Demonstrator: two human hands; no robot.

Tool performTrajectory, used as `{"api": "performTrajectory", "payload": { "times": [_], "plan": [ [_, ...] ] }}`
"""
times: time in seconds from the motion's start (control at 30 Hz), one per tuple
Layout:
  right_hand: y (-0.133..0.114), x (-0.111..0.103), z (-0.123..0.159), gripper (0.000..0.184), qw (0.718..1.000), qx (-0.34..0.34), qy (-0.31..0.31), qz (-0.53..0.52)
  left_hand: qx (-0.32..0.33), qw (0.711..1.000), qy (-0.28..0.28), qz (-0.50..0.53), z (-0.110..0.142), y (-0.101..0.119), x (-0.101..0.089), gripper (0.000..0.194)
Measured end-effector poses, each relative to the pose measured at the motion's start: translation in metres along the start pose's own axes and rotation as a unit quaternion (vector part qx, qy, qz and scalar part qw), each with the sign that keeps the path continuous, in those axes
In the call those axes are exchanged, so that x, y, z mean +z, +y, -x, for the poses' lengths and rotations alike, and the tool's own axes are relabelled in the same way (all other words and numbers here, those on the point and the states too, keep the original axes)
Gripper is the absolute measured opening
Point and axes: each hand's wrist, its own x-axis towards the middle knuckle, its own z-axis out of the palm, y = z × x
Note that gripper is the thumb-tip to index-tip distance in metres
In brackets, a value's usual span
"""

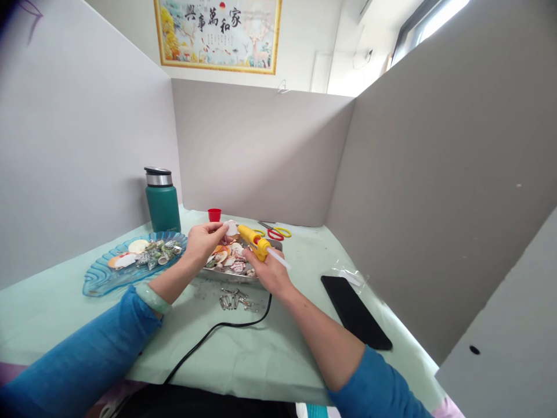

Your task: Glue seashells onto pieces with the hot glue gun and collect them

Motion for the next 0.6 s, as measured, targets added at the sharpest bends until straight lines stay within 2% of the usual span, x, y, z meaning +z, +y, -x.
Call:
{"api": "performTrajectory", "payload": {
  "times": [0.27,0.6],
  "plan": [
    [-0.0002,0.0005,0.0004,0.044,1.0,0.015,-0.01,0.001,0.0,1.0,0.002,-0.001,-0.0005,0.0007,0.0,0.033],
    [-0.0017,0.0003,0.0004,0.042,1.0,-0.004,-0.004,-0.001,0.004,1.0,0.004,-0.007,0.0012,0.0019,-0.0008,0.032]
  ]
}}
